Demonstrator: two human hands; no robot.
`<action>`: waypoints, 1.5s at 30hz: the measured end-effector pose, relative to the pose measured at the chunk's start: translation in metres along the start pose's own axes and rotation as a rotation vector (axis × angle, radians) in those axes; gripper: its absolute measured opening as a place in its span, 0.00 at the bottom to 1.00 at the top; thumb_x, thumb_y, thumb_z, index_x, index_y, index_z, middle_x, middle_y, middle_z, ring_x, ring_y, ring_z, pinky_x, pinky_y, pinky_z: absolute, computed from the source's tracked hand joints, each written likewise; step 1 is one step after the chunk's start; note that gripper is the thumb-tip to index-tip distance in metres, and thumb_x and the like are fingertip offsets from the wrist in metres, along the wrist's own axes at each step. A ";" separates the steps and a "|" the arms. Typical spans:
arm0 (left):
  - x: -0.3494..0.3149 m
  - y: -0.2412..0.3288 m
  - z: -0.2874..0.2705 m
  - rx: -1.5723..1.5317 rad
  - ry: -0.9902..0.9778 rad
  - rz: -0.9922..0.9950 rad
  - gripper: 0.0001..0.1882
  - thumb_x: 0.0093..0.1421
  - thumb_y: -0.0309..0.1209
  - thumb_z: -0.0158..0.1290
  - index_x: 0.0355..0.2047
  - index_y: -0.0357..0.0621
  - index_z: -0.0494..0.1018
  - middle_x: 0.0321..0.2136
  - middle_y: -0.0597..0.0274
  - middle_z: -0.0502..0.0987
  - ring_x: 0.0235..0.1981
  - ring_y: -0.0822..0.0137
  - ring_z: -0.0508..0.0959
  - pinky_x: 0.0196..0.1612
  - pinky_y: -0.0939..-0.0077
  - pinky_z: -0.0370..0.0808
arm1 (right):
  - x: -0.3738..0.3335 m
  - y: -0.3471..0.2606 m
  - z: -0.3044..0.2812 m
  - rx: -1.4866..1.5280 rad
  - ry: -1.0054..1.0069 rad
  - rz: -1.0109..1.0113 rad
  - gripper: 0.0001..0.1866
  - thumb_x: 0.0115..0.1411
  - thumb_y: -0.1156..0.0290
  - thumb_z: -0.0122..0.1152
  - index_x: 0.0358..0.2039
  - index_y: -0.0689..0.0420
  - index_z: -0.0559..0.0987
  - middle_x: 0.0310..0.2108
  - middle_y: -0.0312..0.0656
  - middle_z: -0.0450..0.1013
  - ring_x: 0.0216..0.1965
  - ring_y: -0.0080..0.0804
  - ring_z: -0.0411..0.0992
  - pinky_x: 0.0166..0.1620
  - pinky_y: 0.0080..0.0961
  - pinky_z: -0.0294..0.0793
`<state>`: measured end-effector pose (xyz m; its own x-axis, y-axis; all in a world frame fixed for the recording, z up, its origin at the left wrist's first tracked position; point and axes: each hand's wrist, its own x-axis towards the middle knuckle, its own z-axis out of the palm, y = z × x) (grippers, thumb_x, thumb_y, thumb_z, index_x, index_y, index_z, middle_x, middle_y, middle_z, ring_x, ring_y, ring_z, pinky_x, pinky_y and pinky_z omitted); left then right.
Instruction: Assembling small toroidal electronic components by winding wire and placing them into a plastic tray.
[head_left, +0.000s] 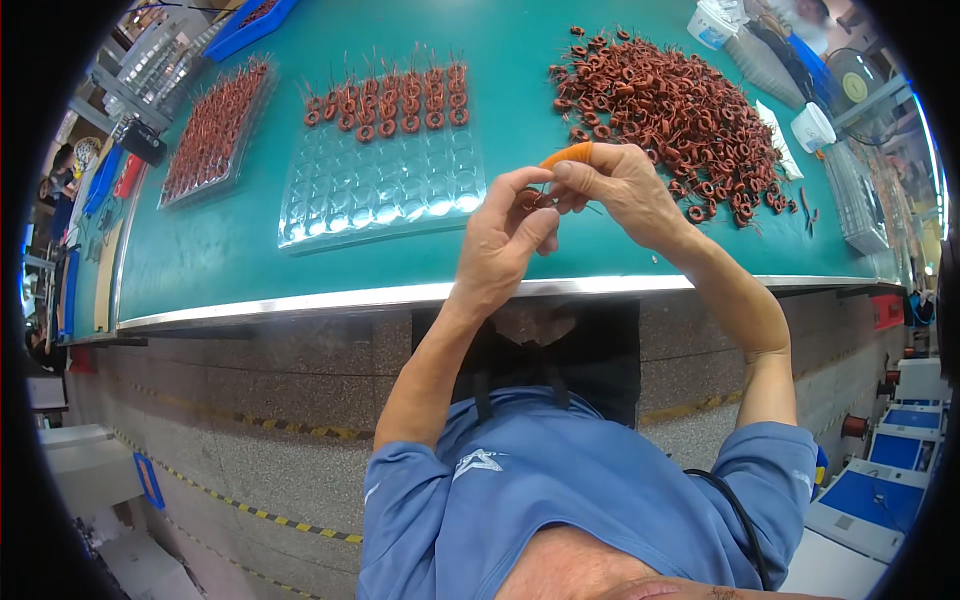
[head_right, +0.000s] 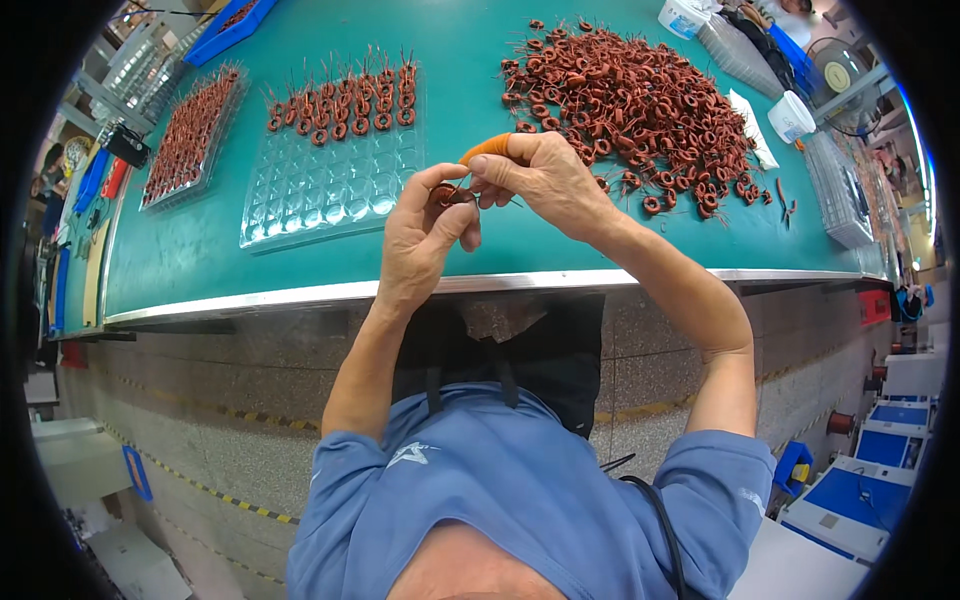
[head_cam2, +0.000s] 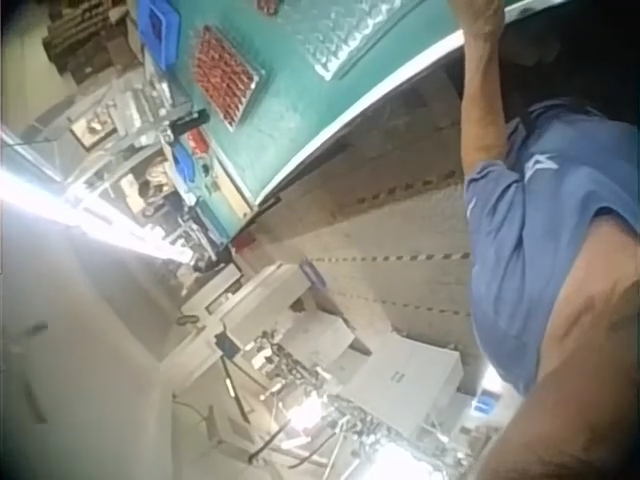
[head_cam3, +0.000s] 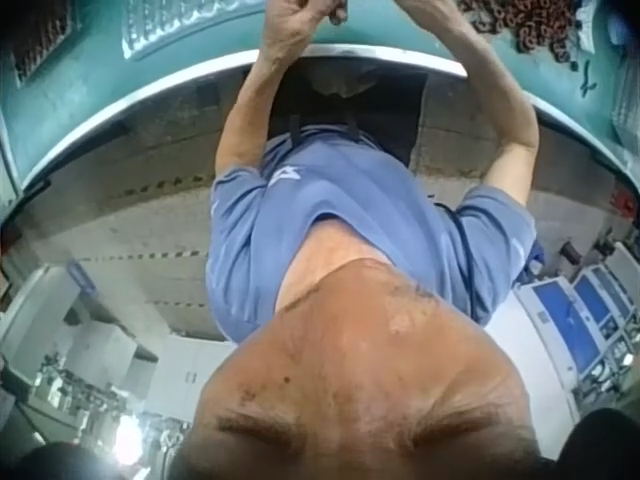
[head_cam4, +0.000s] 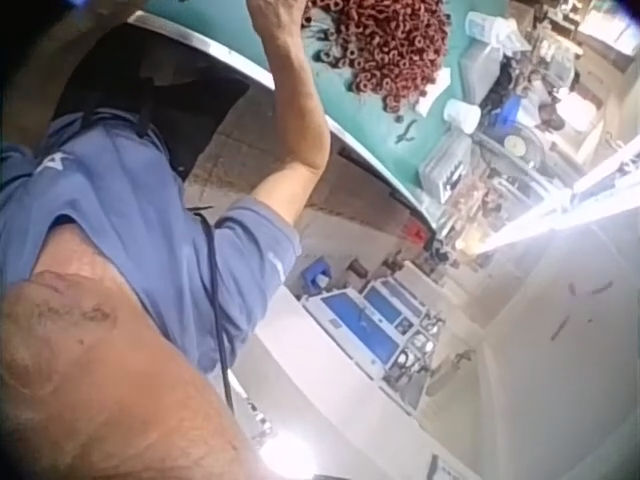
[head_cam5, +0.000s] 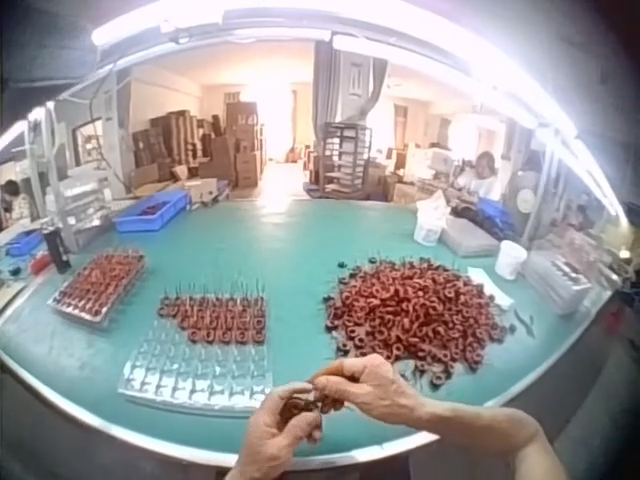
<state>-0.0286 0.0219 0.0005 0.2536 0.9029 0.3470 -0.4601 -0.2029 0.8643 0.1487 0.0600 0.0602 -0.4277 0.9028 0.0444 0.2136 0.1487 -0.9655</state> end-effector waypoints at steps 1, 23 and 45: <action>-0.001 0.003 0.001 0.104 0.010 -0.005 0.18 0.65 0.27 0.50 0.54 0.39 0.64 0.26 0.63 0.71 0.24 0.75 0.72 0.28 0.82 0.70 | -0.001 0.000 0.000 0.015 0.002 -0.005 0.18 0.65 0.59 0.56 0.42 0.63 0.80 0.30 0.39 0.78 0.31 0.21 0.75 0.36 0.20 0.76; -0.008 0.030 0.001 0.020 0.087 -0.074 0.09 0.66 0.27 0.49 0.43 0.38 0.65 0.23 0.64 0.69 0.19 0.75 0.71 0.21 0.83 0.67 | -0.032 -0.001 0.042 -0.387 0.474 -0.474 0.06 0.59 0.74 0.60 0.30 0.63 0.82 0.30 0.37 0.74 0.30 0.22 0.71 0.33 0.18 0.68; -0.011 0.015 -0.004 0.313 0.081 0.022 0.14 0.66 0.27 0.49 0.49 0.35 0.66 0.23 0.65 0.72 0.21 0.76 0.73 0.25 0.83 0.70 | -0.037 0.013 0.047 0.334 0.358 -0.027 0.16 0.64 0.61 0.59 0.33 0.64 0.81 0.21 0.35 0.74 0.23 0.17 0.70 0.29 0.15 0.70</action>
<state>-0.0416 0.0101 0.0076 0.1724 0.9216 0.3477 -0.1774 -0.3182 0.9313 0.1261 0.0096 0.0335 -0.0879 0.9912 0.0990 -0.1114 0.0890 -0.9898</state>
